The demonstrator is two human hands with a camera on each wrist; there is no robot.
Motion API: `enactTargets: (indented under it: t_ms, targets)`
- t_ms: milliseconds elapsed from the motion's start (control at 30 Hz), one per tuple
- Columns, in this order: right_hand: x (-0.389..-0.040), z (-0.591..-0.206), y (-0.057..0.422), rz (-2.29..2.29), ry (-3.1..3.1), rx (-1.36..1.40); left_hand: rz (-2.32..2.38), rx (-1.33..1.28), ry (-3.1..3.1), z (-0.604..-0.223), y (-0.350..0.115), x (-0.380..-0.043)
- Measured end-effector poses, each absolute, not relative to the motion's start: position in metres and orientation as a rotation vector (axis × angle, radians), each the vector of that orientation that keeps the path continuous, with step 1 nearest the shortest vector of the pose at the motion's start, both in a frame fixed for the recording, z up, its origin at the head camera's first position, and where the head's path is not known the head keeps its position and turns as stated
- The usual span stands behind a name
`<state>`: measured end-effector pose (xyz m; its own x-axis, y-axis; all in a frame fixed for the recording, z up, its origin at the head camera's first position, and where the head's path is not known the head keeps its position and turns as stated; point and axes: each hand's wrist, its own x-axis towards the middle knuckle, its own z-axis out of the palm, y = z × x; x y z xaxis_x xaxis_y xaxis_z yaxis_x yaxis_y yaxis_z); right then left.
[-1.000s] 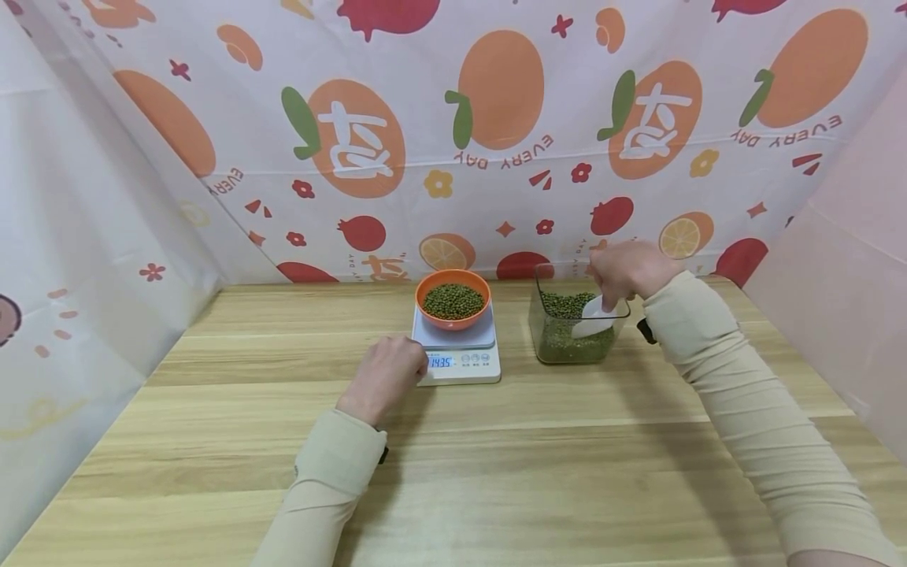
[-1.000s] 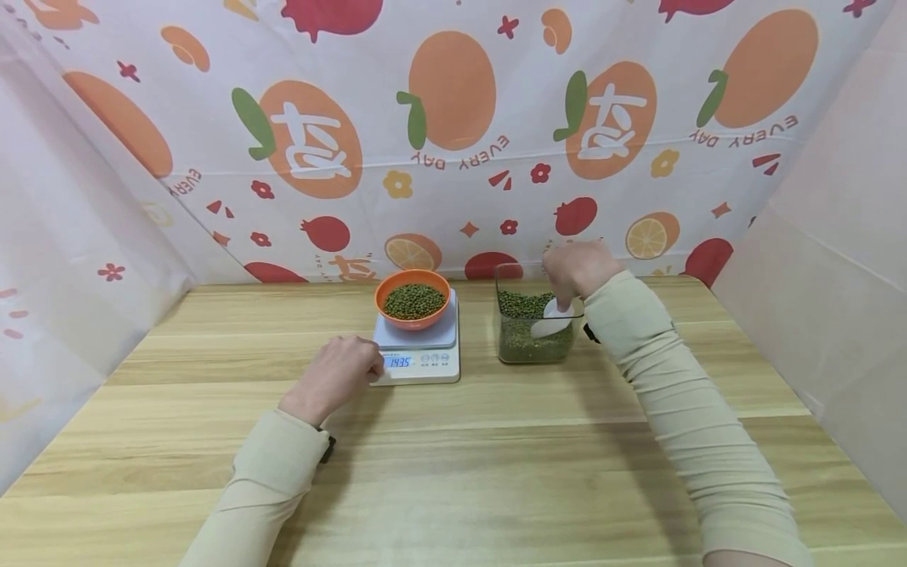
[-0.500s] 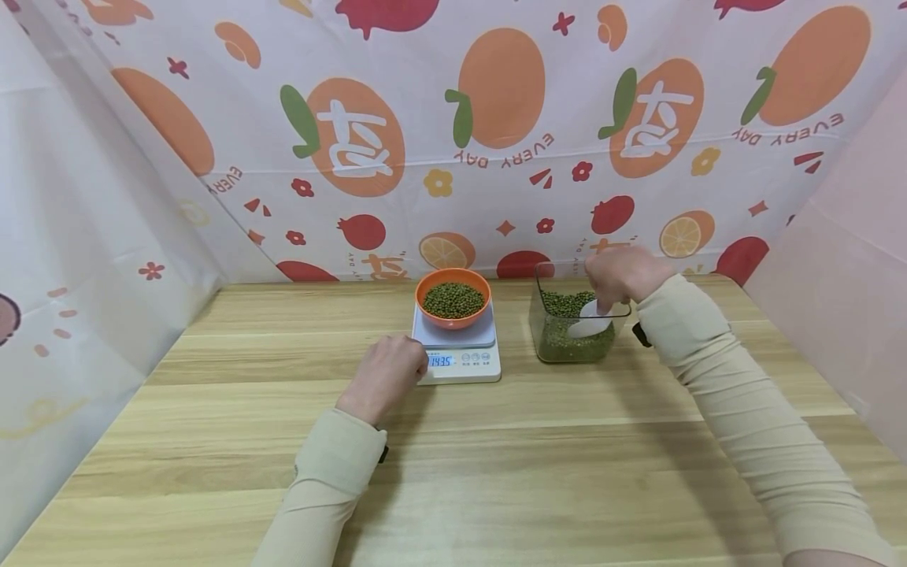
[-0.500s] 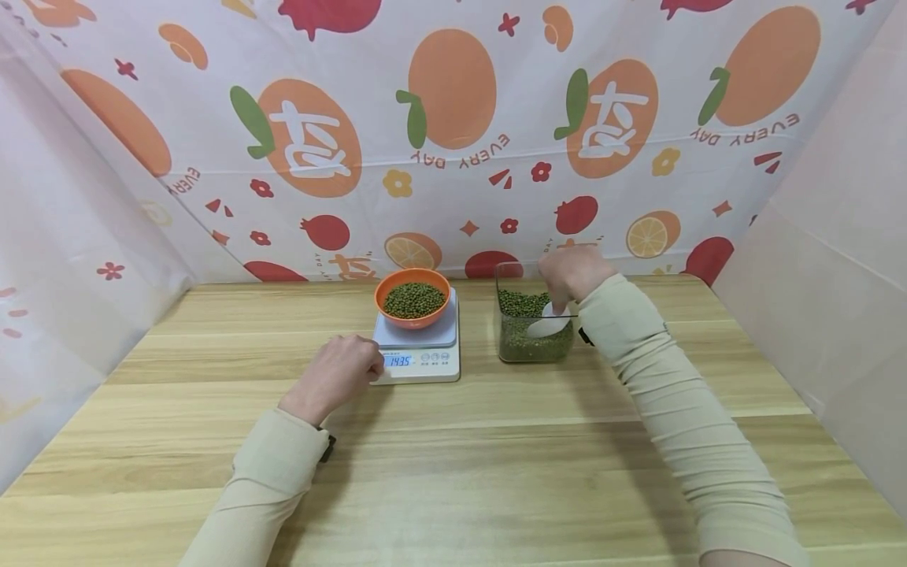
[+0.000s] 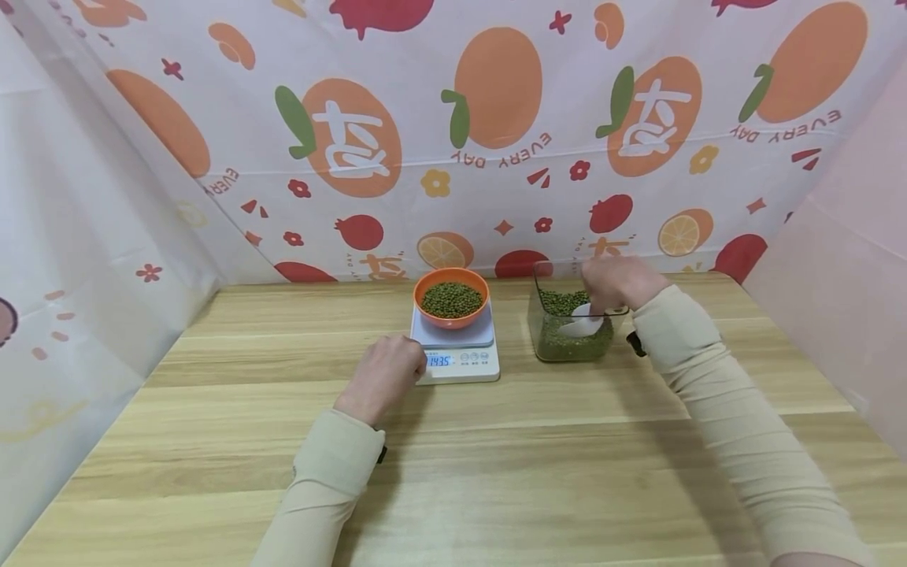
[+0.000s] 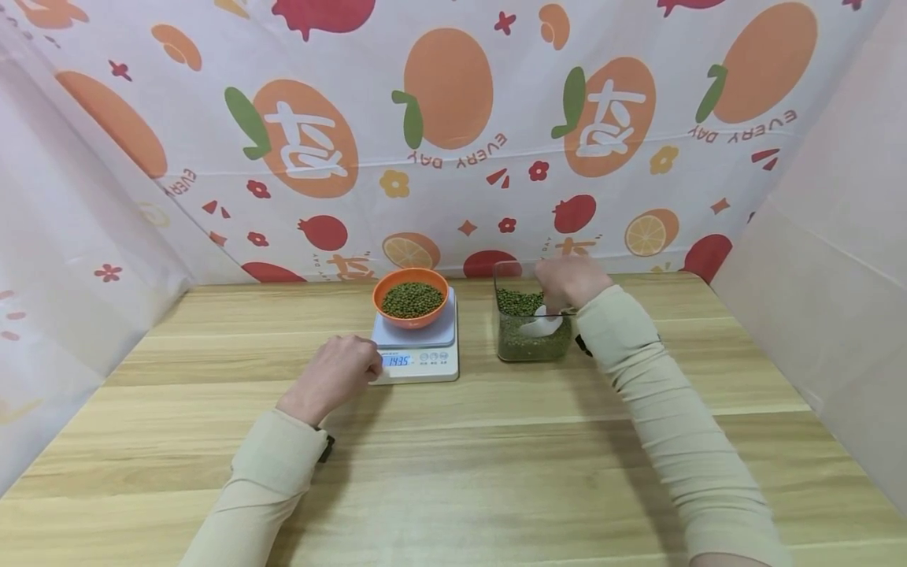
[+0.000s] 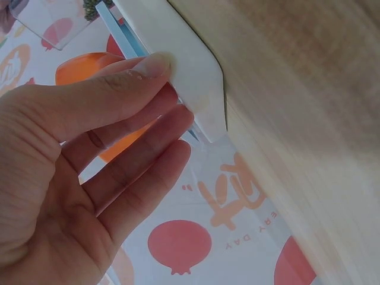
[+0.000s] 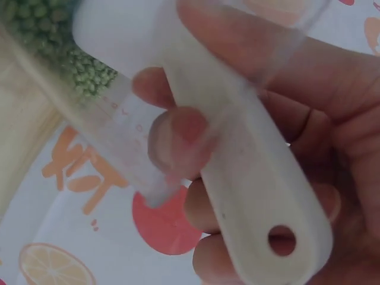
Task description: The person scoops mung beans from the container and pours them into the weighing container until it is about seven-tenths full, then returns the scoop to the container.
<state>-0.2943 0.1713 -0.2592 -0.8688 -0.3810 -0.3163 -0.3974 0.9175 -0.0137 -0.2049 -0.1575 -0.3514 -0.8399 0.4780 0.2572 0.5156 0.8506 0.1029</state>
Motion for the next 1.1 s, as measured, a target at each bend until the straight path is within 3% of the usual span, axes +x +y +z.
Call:
enactTargets:
  t_ms: [1100]
  targets:
    - [-0.300,-0.280,0.166,0.127,2.884,-0.641,-0.232,-0.763,-2.826,-0.352,-0.157,-0.206]
